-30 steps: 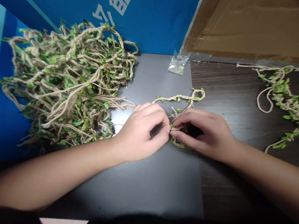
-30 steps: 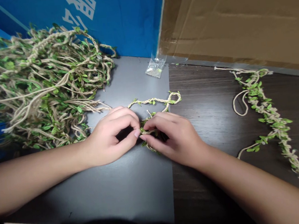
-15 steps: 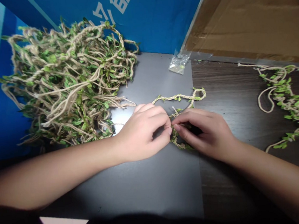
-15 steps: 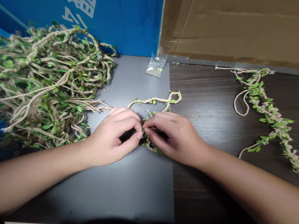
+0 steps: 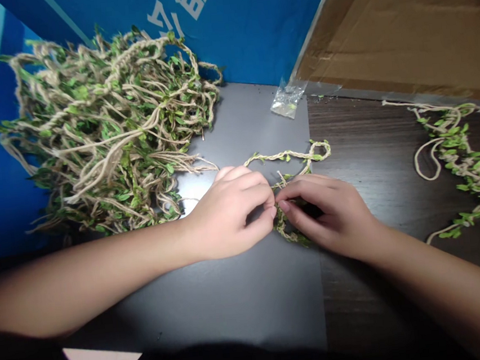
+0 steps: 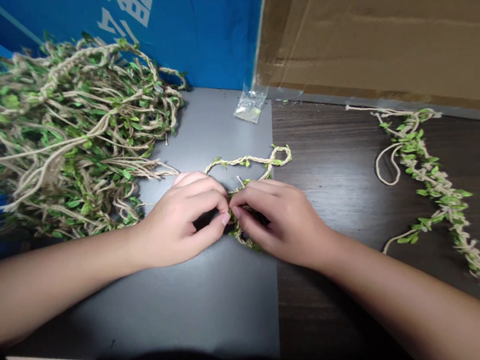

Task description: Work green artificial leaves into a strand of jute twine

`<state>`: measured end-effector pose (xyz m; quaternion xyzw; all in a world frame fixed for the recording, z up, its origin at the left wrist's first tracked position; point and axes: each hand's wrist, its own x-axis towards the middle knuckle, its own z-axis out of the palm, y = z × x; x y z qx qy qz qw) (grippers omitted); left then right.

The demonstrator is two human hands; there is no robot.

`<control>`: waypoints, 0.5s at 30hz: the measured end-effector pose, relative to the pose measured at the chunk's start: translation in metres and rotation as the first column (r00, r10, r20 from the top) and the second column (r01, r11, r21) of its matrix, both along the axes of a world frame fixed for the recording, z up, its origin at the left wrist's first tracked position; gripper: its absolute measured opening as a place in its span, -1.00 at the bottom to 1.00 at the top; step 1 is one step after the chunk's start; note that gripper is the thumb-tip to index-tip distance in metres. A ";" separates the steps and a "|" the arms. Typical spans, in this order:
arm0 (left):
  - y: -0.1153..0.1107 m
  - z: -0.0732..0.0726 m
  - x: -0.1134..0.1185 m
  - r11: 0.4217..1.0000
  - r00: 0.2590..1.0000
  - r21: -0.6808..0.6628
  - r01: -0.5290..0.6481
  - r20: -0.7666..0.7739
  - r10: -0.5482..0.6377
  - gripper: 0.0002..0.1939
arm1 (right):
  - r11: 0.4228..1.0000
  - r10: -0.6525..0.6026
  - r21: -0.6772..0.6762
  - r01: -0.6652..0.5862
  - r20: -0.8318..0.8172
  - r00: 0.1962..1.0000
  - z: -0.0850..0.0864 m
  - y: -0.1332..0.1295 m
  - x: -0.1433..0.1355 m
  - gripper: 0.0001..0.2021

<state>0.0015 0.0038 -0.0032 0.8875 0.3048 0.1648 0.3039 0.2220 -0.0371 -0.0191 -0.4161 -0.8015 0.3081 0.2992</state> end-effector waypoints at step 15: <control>-0.001 -0.001 -0.001 1.000 1.000 0.004 0.004 -0.006 -0.004 -0.84 | 1.000 0.010 -0.001 -0.010 0.011 1.000 0.001 0.001 0.000 -0.89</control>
